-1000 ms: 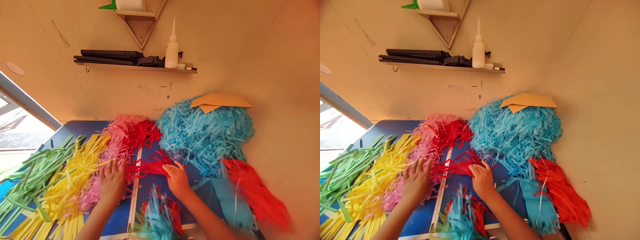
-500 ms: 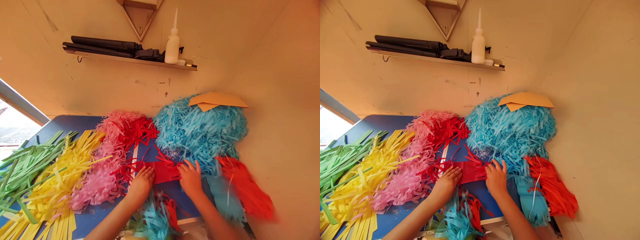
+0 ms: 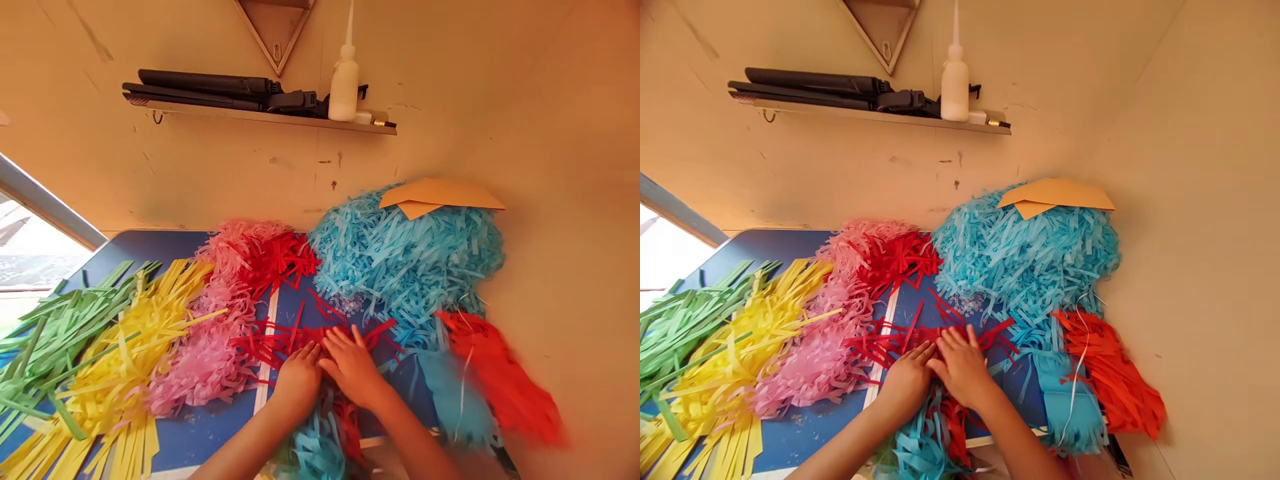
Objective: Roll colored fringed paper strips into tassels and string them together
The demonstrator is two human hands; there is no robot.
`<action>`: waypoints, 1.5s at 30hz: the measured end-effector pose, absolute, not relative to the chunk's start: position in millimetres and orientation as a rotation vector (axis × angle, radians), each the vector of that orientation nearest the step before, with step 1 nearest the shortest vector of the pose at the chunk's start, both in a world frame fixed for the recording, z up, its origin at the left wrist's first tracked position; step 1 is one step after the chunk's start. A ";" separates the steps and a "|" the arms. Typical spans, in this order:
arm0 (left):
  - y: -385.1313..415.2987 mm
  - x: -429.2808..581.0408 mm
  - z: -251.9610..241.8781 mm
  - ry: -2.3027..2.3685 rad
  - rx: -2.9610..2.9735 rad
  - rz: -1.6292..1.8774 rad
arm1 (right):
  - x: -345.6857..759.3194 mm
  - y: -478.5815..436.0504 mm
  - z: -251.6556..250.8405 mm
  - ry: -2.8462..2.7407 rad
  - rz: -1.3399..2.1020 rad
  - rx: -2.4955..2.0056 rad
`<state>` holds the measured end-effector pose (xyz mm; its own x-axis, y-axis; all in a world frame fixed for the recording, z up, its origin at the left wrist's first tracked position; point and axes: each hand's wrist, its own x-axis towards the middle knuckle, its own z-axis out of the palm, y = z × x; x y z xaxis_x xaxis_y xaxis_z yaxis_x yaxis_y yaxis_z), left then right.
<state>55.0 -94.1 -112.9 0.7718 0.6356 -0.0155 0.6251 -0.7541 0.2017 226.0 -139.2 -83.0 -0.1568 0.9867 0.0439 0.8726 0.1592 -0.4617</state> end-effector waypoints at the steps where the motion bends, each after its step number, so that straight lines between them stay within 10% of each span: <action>1: -96.9 55.8 -113.2 0.995 2.761 0.076 | 238.9 -139.4 -92.2 -2.038 0.368 -1.924; 7: -102.7 60.5 -109.7 1.017 2.690 0.091 | 298.9 -165.2 -85.8 -1.469 -0.317 -2.257; 13: -96.6 61.7 -104.5 1.031 2.703 0.103 | 237.8 -165.6 -87.9 -2.172 0.427 -1.619; 23: -91.8 46.1 -105.4 1.015 2.740 0.086 | 297.9 -177.5 -84.7 -1.448 -0.207 -2.244; 30: -90.6 44.6 -108.7 0.972 2.763 0.121 | 238.3 -164.6 -87.2 -2.132 0.492 -1.682; 36: -90.4 42.1 -111.4 0.947 2.746 0.181 | 298.0 -163.4 -86.1 -1.462 -0.236 -2.292; 45: -76.3 29.1 -113.3 0.853 2.634 0.325 | 250.5 -138.5 -93.5 -2.079 0.603 -1.755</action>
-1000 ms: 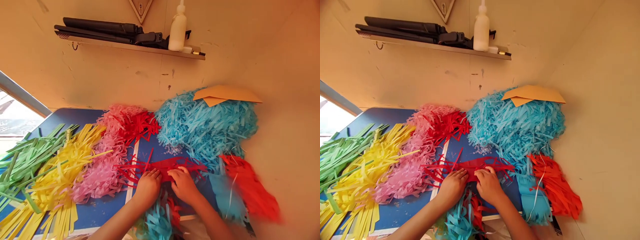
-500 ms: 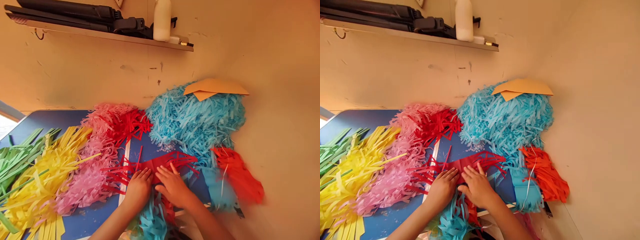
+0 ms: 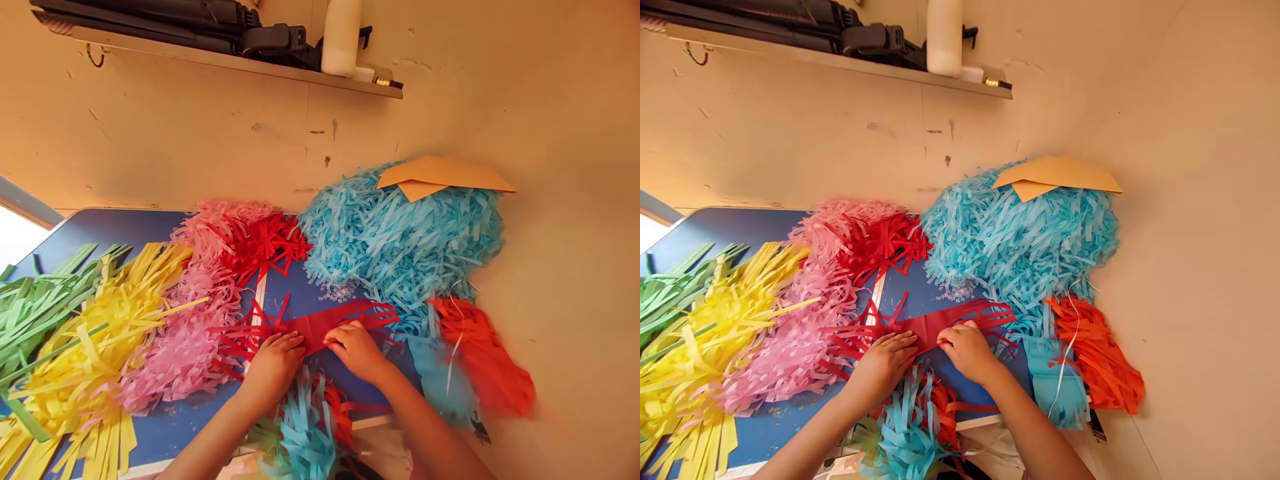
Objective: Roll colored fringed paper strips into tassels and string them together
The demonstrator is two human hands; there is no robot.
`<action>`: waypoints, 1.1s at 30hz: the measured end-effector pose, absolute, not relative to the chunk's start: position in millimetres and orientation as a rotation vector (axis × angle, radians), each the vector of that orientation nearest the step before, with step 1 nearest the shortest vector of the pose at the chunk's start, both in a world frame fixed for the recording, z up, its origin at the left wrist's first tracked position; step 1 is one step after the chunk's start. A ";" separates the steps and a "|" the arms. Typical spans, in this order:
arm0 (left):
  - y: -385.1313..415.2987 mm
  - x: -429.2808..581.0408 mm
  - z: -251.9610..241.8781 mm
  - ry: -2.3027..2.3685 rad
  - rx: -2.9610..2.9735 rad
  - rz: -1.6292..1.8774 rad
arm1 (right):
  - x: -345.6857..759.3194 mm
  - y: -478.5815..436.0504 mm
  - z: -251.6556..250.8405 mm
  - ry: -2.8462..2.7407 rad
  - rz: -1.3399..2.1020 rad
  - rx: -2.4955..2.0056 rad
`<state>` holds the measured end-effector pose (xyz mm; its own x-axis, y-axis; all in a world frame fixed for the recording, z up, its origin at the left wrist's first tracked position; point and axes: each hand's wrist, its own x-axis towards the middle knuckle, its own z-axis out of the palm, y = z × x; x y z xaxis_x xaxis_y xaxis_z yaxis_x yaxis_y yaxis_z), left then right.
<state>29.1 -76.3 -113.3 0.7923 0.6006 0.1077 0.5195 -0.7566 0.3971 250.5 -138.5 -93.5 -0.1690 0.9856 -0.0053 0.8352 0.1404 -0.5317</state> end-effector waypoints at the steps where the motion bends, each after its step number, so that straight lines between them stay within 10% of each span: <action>1: -72.6 25.1 -112.8 0.877 2.577 0.360 | 252.1 -133.4 -96.1 -2.055 0.601 -1.795; 33: -49.1 49.5 -101.8 1.593 2.573 0.184 | 251.9 -78.3 -95.8 -1.847 0.509 -2.361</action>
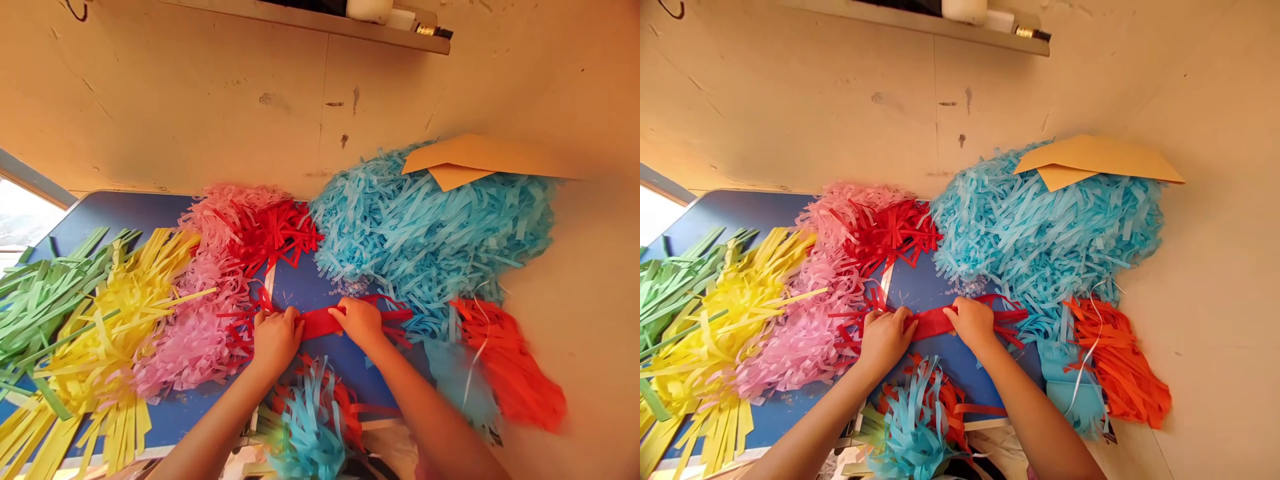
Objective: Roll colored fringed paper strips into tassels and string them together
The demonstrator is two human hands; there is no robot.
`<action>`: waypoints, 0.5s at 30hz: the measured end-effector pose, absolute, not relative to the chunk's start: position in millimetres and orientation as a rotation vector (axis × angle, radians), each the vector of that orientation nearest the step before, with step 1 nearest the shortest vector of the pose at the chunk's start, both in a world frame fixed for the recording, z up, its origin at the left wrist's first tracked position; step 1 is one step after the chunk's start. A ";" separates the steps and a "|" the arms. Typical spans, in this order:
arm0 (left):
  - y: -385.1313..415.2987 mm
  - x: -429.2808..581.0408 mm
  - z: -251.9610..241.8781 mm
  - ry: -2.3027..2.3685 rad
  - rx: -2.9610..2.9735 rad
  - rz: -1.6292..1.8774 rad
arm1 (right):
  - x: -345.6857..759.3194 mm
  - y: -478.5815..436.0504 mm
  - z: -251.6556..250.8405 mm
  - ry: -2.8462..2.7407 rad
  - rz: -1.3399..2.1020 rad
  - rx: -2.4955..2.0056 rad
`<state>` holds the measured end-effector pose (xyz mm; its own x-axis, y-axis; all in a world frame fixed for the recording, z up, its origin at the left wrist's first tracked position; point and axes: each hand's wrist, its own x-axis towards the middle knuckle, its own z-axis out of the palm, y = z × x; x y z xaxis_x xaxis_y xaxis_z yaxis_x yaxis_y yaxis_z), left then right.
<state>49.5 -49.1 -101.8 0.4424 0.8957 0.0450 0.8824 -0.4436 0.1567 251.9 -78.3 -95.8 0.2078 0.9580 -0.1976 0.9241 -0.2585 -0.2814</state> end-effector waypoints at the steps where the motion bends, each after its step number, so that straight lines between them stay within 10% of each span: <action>1: -49.0 48.8 -100.4 1.576 2.607 0.224 | 252.6 -79.5 -94.0 -1.821 0.432 -2.388; 7: -41.8 40.3 -94.1 0.745 2.964 0.124 | 252.9 -89.9 -87.9 -2.188 0.147 -2.015; 15: -45.0 38.9 -81.1 0.807 2.980 0.036 | 264.3 -95.7 -92.7 -2.460 0.470 -1.569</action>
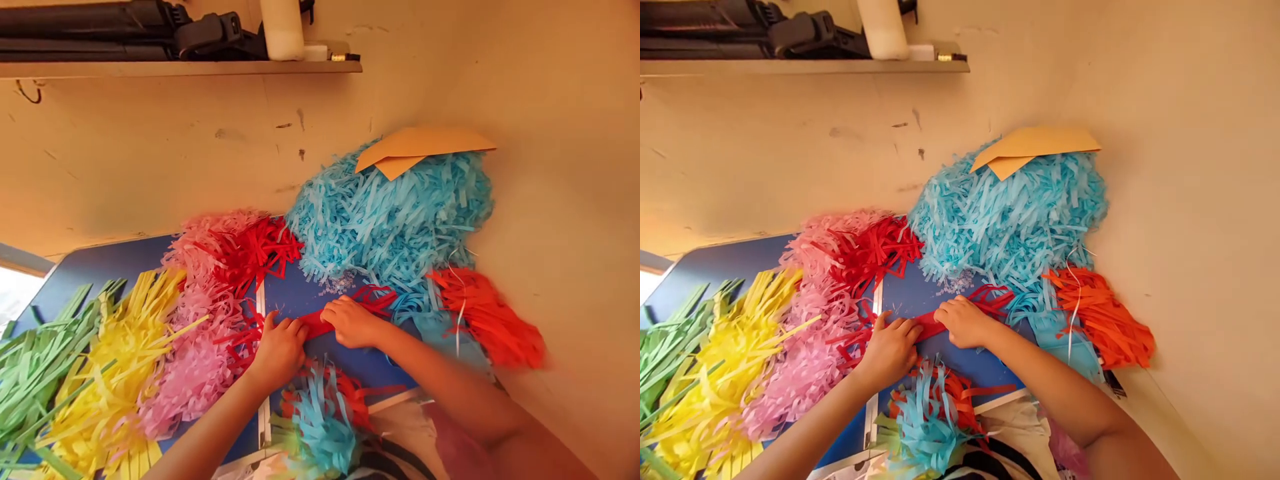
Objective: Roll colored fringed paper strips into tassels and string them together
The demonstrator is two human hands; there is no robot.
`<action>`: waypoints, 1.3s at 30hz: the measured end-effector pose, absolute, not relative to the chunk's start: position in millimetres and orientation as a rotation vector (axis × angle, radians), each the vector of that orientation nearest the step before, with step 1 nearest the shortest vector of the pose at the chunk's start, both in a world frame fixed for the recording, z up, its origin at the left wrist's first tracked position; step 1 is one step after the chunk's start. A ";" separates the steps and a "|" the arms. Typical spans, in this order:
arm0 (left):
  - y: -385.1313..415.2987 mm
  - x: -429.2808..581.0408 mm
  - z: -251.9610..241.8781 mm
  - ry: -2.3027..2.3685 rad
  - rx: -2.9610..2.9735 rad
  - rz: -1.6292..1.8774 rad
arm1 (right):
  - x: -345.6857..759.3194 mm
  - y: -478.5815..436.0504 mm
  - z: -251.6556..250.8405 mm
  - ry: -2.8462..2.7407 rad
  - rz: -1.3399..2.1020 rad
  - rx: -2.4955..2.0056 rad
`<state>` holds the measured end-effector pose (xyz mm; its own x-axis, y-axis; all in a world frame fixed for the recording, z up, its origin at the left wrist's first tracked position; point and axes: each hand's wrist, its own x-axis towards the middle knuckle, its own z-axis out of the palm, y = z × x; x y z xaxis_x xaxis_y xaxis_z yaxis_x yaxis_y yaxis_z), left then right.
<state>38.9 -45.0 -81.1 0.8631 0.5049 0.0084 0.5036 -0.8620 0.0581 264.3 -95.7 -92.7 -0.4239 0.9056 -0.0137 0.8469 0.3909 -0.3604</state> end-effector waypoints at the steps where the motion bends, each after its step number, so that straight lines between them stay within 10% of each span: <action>1: -44.3 38.5 -82.5 0.824 2.985 0.035 | 266.4 -95.3 -92.6 -2.435 0.486 -1.587; 39: -17.3 37.3 -100.2 1.276 2.747 0.316 | 259.0 -75.3 -107.4 -1.895 0.338 -2.116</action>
